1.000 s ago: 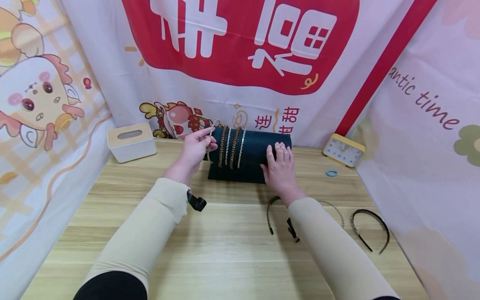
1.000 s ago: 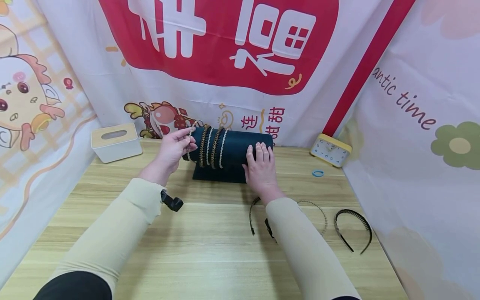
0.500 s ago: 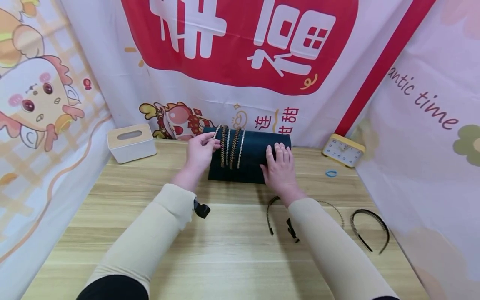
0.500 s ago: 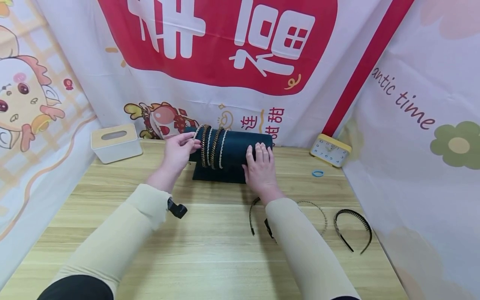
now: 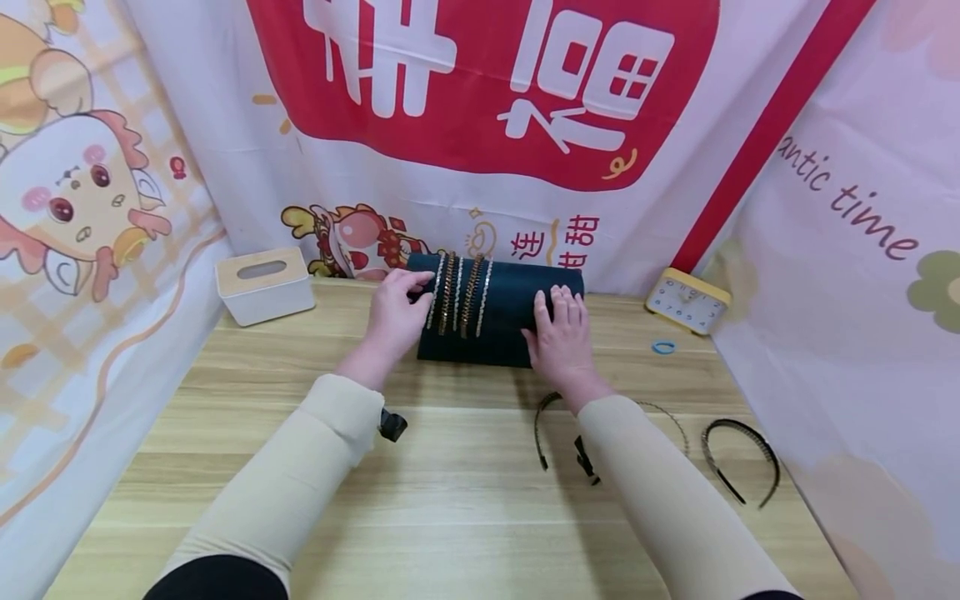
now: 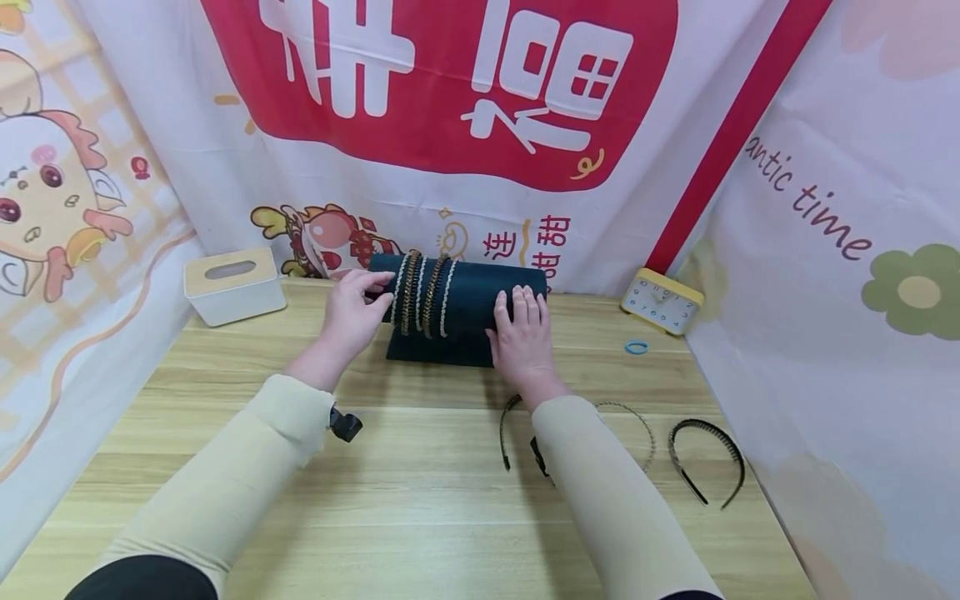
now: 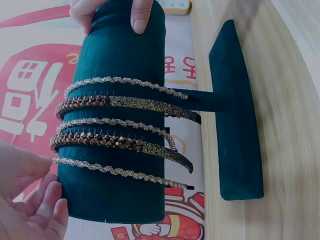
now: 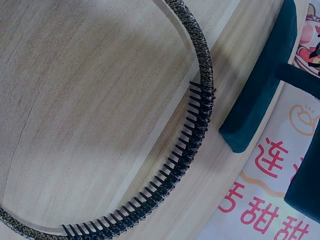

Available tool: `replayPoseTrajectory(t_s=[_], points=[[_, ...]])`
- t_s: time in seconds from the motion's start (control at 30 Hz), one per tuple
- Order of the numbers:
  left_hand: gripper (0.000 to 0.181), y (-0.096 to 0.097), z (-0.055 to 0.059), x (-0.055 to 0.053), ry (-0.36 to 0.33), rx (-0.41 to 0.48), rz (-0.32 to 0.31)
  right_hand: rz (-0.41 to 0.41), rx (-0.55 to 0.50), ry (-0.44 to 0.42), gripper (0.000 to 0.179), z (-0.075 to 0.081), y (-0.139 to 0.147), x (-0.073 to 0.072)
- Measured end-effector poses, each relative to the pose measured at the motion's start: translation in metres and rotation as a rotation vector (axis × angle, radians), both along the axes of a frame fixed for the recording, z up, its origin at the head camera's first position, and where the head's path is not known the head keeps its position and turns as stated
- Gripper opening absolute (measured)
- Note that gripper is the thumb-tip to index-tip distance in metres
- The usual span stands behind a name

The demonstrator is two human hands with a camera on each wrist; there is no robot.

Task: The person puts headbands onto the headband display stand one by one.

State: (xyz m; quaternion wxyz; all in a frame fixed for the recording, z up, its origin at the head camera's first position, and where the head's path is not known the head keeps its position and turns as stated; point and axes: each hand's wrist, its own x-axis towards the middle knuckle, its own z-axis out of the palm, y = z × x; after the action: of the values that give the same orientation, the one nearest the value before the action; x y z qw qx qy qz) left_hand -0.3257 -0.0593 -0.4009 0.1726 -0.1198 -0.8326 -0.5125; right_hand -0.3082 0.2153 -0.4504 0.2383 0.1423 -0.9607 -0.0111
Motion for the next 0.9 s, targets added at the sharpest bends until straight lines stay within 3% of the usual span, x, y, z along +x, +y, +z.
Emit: replayPoseTrajectory(t_s=[0.2,0.37,0.47,0.63,0.7,0.9], points=[[0.031,-0.003,-0.002,0.003,-0.021,-0.015,-0.038,0.001,0.004,0.008,0.063,-0.001,0.001,0.000],[0.036,-0.004,0.001,0.004,0.003,-0.101,-0.035,0.009,-0.002,0.019,0.063,-0.001,0.001,-0.001],[0.043,-0.006,0.004,0.000,0.045,-0.238,-0.046,0.008,-0.004,0.015,0.063,0.000,0.001,-0.001],[0.064,-0.010,0.004,-0.011,0.057,-0.623,-0.111,0.001,-0.001,0.002,0.064,0.002,0.000,0.000],[0.071,-0.011,0.003,-0.013,0.081,-0.734,-0.138,-0.002,0.001,0.000,0.064,0.002,0.000,-0.001],[0.077,-0.006,0.009,-0.019,0.116,-0.812,-0.196,-0.006,0.007,-0.017,0.064,0.003,0.001,0.001]])
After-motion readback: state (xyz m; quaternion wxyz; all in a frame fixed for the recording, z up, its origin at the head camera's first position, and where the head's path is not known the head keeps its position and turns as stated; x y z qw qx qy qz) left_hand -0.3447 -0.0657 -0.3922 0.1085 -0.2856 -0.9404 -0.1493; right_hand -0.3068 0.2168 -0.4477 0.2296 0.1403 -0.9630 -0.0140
